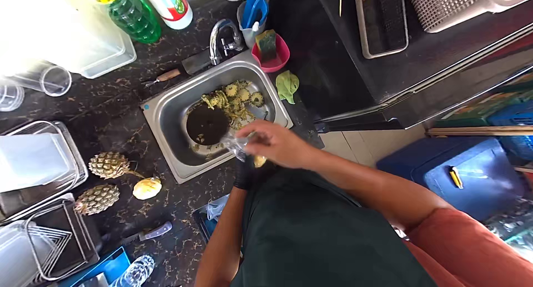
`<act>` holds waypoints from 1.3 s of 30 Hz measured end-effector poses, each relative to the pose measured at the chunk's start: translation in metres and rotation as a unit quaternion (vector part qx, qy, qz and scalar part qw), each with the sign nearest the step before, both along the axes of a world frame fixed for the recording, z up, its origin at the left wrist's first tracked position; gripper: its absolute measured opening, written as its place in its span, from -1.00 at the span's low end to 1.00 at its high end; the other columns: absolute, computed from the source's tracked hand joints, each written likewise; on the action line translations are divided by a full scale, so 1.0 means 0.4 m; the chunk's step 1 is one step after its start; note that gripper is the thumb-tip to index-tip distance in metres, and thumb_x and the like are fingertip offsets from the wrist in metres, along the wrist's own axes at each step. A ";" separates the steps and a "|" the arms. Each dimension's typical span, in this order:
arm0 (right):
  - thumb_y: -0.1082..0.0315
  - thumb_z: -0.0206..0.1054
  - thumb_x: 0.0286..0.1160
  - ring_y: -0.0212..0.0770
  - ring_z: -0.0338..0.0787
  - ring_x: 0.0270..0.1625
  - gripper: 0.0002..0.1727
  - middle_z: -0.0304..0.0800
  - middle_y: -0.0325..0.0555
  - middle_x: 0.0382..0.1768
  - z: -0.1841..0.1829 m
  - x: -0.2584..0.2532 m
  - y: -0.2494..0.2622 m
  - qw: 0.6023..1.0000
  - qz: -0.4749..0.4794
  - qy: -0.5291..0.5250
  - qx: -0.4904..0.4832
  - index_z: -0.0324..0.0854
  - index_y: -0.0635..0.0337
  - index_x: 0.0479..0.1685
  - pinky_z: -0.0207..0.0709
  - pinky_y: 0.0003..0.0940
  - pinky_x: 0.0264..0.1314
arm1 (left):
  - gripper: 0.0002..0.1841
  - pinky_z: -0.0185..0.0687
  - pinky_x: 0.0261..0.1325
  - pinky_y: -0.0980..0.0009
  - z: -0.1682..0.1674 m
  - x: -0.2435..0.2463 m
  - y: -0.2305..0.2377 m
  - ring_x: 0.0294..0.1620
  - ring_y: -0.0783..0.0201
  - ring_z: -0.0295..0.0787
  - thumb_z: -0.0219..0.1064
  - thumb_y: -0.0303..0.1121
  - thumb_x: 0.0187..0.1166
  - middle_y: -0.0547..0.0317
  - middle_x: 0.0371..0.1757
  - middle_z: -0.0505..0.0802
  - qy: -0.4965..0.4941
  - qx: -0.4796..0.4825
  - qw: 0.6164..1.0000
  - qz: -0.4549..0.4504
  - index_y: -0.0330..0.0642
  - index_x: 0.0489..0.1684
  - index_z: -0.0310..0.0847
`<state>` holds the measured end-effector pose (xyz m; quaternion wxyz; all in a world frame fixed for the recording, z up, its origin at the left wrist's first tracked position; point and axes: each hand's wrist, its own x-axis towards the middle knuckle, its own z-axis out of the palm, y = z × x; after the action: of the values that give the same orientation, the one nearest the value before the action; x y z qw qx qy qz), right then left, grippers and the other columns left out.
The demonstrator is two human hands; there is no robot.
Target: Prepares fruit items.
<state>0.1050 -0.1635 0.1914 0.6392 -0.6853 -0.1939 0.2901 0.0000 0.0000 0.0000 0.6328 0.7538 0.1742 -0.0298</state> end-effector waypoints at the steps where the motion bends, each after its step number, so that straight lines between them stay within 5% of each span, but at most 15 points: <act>1: 0.36 0.38 0.62 -0.22 0.85 -0.05 -0.65 0.77 -0.10 0.20 -0.015 0.013 -0.032 1.000 -0.028 0.008 0.000 0.65 0.07 0.36 0.83 -0.23 0.00 | -0.63 0.71 0.30 0.30 0.005 0.009 0.007 0.11 0.31 0.77 0.08 -0.34 0.78 -0.09 0.11 0.80 0.023 -0.069 0.996 0.054 -0.46 0.35 0.52; 4: 0.31 0.35 0.66 -0.16 0.85 -0.04 -0.59 0.78 -0.09 0.17 -0.071 0.024 -0.117 0.995 -0.078 0.036 -0.056 0.57 0.01 0.46 0.82 -0.15 0.02 | -0.51 0.79 0.14 0.12 0.070 0.042 0.040 0.06 0.14 0.82 -0.20 -0.10 0.91 -0.05 0.08 0.84 0.077 -0.347 0.918 0.179 -0.24 0.33 0.55; 6: 0.27 0.35 0.66 -0.15 0.84 0.01 -0.63 0.78 -0.08 0.15 -0.105 -0.001 -0.128 0.991 -0.079 0.061 -0.088 0.61 0.03 0.40 0.80 -0.13 0.10 | -0.50 0.82 0.02 0.08 0.125 0.045 0.062 -0.01 0.09 0.84 -0.27 -0.06 0.90 -0.07 0.00 0.84 0.065 -0.450 0.865 0.213 -0.20 0.30 0.51; 9: 0.18 0.34 0.68 -0.23 0.86 0.06 -0.63 0.82 -0.07 0.14 -0.107 -0.046 -0.072 0.996 -0.048 0.055 -0.060 0.65 0.14 0.35 0.79 -0.22 0.19 | -0.57 0.80 0.08 0.20 0.230 0.037 0.081 0.05 0.17 0.82 -0.31 -0.21 0.89 -0.04 0.05 0.82 0.005 -0.500 0.851 0.160 -0.22 0.35 0.42; 11: 0.06 0.45 0.58 -0.25 0.84 0.02 -0.46 0.78 -0.09 0.19 -0.081 -0.048 -0.017 0.998 -0.039 0.026 -0.050 0.59 0.04 0.49 0.78 -0.25 0.08 | -0.63 0.81 -0.11 0.39 0.394 0.086 0.049 -0.16 0.32 0.83 -0.31 -0.31 0.88 0.14 -0.17 0.83 0.110 -0.464 0.845 0.243 -0.11 0.11 0.50; 13: -0.03 0.56 0.42 -0.24 0.78 0.04 -0.32 0.69 -0.11 0.25 -0.051 -0.027 0.027 0.998 -0.021 -0.011 -0.055 0.56 -0.09 0.56 0.76 -0.25 0.02 | -0.60 0.82 -0.14 0.38 0.404 0.089 0.047 -0.19 0.31 0.84 -0.31 -0.25 0.89 0.13 -0.20 0.83 0.114 -0.491 0.834 0.225 -0.10 0.05 0.52; 15: 0.05 0.57 0.44 -0.29 0.78 -0.04 -0.62 0.75 -0.16 0.10 -0.040 -0.008 0.055 0.997 -0.023 -0.066 -0.038 0.80 -0.01 0.16 0.76 -0.32 -0.04 | -0.53 0.81 0.00 0.19 0.291 0.055 0.079 -0.05 0.15 0.84 -0.22 -0.08 0.87 -0.04 -0.08 0.83 0.033 -0.568 0.811 0.140 -0.21 0.19 0.55; 17: 0.14 0.51 0.54 -0.38 0.79 -0.11 -0.81 0.81 -0.24 -0.05 -0.030 0.005 0.067 0.993 -0.025 -0.108 -0.031 0.84 0.04 -0.14 0.77 -0.40 -0.04 | -0.36 0.81 0.04 0.05 0.305 0.061 0.087 -0.01 0.05 0.84 -0.02 0.25 0.72 -0.11 -0.03 0.84 0.030 -0.593 0.792 0.143 -0.18 0.22 0.61; 19: 0.19 0.46 0.59 -0.42 0.80 -0.12 -0.83 0.82 -0.26 -0.13 -0.029 0.009 0.070 0.989 -0.029 -0.146 -0.024 0.82 0.09 -0.17 0.77 -0.43 -0.02 | -0.19 0.80 0.04 -0.01 0.358 0.067 0.088 0.01 0.02 0.85 0.13 0.50 0.44 -0.10 0.00 0.85 0.048 -0.583 0.792 0.176 -0.09 0.24 0.63; 23: 0.20 0.42 0.63 -0.41 0.82 -0.10 -0.83 0.83 -0.25 -0.15 -0.030 0.004 0.073 0.988 -0.025 -0.151 -0.022 0.80 0.10 -0.11 0.79 -0.43 0.01 | -0.35 0.82 -0.03 -0.08 0.356 0.049 0.103 -0.04 -0.09 0.85 0.09 0.28 0.63 -0.22 -0.04 0.83 0.051 -0.584 0.789 0.181 -0.18 0.17 0.63; 30: 0.30 0.58 0.45 -0.29 0.82 -0.32 -0.80 0.84 -0.14 -0.29 -0.004 0.013 0.097 0.999 -0.051 0.003 0.017 0.75 0.16 -0.07 0.77 -0.36 -0.24 | -0.50 0.85 -0.09 0.05 0.377 0.038 0.117 -0.14 0.00 0.87 0.26 0.10 0.54 -0.17 -0.16 0.85 0.037 -0.588 0.792 0.157 -0.23 -0.01 0.68; 33: 0.12 0.52 0.51 -0.28 0.80 -0.05 -0.63 0.76 -0.18 0.03 0.000 0.005 0.082 0.990 -0.093 -0.102 -0.018 0.70 0.05 0.20 0.78 -0.30 -0.04 | -0.49 0.84 -0.08 0.02 0.393 0.053 0.117 -0.11 -0.01 0.87 -0.02 0.06 0.74 -0.17 -0.12 0.85 0.012 -0.549 0.813 0.193 -0.22 0.06 0.64; 36: 0.07 0.58 0.42 -0.16 0.64 0.51 -0.30 0.62 -0.03 0.49 0.018 -0.050 0.074 0.955 0.024 -0.278 -0.105 0.53 0.14 0.55 0.59 -0.15 0.55 | -0.47 0.85 -0.18 0.19 0.429 0.061 0.121 -0.25 0.14 0.87 -0.22 -0.03 0.85 -0.05 -0.26 0.86 0.013 -0.470 0.858 0.208 -0.19 -0.04 0.64; 39: 0.06 0.60 0.36 0.00 0.54 0.65 -0.04 0.44 0.13 0.66 0.002 -0.097 0.106 0.924 0.044 -0.321 -0.205 0.25 0.23 0.77 0.46 -0.12 0.67 | -0.63 0.82 -0.11 0.24 0.442 0.068 0.092 -0.23 0.21 0.84 -0.07 -0.19 0.84 0.00 -0.23 0.84 0.025 -0.363 0.912 0.189 -0.25 0.08 0.60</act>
<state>0.0660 -0.1212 0.1920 0.3753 -0.8485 -0.3547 0.1156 0.0272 0.0370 0.1767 0.8523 0.4239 0.3062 0.0107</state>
